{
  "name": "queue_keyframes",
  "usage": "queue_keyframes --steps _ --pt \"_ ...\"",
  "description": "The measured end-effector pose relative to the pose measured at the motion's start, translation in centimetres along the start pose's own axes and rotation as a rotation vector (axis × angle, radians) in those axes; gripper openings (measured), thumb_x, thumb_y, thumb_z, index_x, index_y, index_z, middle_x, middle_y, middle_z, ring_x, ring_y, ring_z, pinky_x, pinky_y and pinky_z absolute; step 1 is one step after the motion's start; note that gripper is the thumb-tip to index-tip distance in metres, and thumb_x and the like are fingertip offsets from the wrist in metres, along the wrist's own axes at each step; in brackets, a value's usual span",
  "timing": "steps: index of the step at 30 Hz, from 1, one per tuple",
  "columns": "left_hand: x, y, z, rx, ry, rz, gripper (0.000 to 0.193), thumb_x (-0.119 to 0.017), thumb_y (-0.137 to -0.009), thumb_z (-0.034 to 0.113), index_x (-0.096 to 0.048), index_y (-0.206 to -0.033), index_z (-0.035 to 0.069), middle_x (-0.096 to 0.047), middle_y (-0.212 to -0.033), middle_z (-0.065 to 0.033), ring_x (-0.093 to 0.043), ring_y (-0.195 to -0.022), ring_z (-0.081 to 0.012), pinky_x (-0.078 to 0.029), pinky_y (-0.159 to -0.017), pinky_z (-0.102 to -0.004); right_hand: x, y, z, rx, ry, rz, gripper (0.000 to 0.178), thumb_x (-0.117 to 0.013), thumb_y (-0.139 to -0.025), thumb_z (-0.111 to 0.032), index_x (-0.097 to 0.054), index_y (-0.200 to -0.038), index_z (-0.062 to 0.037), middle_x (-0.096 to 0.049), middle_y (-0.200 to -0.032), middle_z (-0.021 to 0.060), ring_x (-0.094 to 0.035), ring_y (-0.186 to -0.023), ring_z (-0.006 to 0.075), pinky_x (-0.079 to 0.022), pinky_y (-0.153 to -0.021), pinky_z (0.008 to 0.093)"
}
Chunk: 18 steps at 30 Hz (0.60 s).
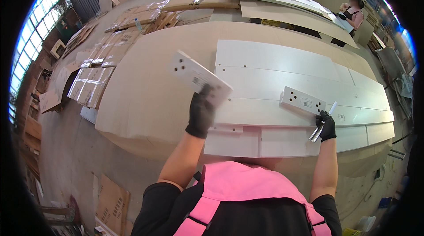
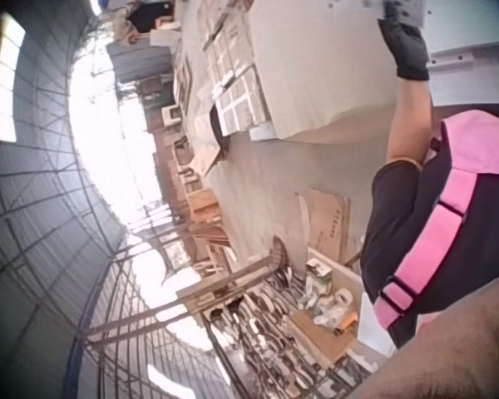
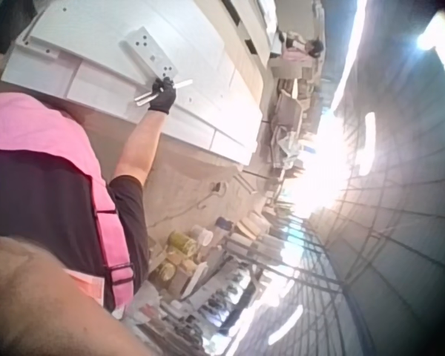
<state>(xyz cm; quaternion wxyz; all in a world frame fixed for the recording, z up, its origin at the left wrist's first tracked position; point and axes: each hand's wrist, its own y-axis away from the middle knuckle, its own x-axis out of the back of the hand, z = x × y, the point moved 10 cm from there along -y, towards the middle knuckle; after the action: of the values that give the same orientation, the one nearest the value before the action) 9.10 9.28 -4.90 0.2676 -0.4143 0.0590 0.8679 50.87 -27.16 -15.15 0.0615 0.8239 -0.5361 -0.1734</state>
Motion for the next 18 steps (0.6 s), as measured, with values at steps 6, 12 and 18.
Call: queue_keyframes --steps 6,12,18 --pt "-1.1 -2.8 0.5 0.219 0.629 -0.036 0.016 -0.062 -0.093 0.022 -0.062 -0.105 0.012 -0.069 -0.097 0.0015 -0.066 -0.09 -0.0119 -0.055 -0.063 -0.0238 -0.1 -0.3 0.2 0.006 -0.014 -0.02 0.02 -0.063 -0.089 -0.016 -0.059 -0.104 -0.0049 -0.06 -0.081 0.0043 -0.061 -0.069 0.0129 -0.049 -0.055 0.0226" --pt "-1.9 -2.5 0.2 0.137 0.594 0.007 0.021 -0.059 -0.094 0.015 -0.059 -0.114 0.008 -0.066 -0.112 -0.0034 -0.063 -0.103 -0.0157 -0.053 -0.061 -0.0167 0.1 -0.3 0.3 0.013 -0.01 -0.012 0.02 -0.063 -0.089 -0.017 -0.059 -0.105 -0.0055 -0.061 -0.082 0.0038 -0.061 -0.07 0.0126 -0.049 -0.056 0.0229" --pt "-3.1 -1.9 1.2 0.084 0.633 -0.067 0.026 -0.053 -0.096 0.009 -0.052 -0.122 0.002 -0.06 -0.123 -0.0062 -0.055 -0.116 -0.0176 -0.045 -0.093 -0.0299 -0.1 -0.1 0.2 0.006 0.02 -0.018 0.023 -0.063 -0.089 -0.018 -0.06 -0.108 -0.0044 -0.062 -0.081 0.0051 -0.061 -0.07 0.0126 -0.05 -0.057 0.023"
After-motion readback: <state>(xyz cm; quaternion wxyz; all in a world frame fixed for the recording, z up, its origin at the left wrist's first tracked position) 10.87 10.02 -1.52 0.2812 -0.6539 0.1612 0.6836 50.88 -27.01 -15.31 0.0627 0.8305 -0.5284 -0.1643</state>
